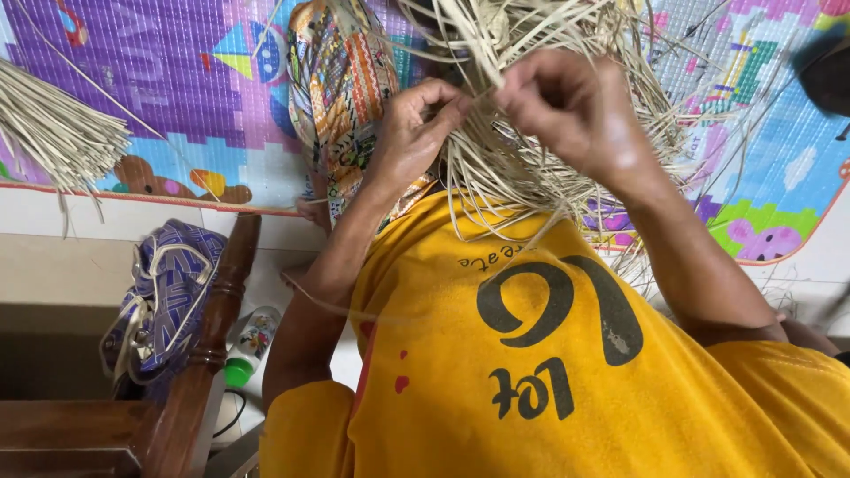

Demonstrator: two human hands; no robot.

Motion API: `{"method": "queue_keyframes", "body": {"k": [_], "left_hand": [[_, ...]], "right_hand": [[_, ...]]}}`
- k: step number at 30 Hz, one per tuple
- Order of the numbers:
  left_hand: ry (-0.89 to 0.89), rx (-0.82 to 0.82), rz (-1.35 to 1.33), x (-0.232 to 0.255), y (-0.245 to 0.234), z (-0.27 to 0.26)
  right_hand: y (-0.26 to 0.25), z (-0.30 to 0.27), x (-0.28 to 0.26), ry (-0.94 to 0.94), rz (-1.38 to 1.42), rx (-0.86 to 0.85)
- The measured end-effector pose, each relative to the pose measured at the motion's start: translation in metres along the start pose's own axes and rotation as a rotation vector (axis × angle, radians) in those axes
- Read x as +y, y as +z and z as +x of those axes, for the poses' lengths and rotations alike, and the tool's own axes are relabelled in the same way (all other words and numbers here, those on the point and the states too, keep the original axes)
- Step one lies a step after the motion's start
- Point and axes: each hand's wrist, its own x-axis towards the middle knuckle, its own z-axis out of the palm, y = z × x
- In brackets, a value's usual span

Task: Weaving dried palm leaves together to create a handcrafted item.

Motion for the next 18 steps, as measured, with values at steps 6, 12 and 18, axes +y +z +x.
{"method": "queue_keyframes", "body": {"k": [6,12,18], "left_hand": [[0.075,0.033,0.164,0.021,0.011,0.000],[0.124,0.039,0.247,0.025,0.013,0.006],[0.144,-0.005,0.163,0.022,0.015,0.010]], "right_hand": [[0.022,-0.009,0.037,0.052,-0.397,-0.026],[0.024,-0.013,0.038,0.049,-0.503,0.009],[0.017,-0.017,0.044,0.045,-0.091,0.107]]}}
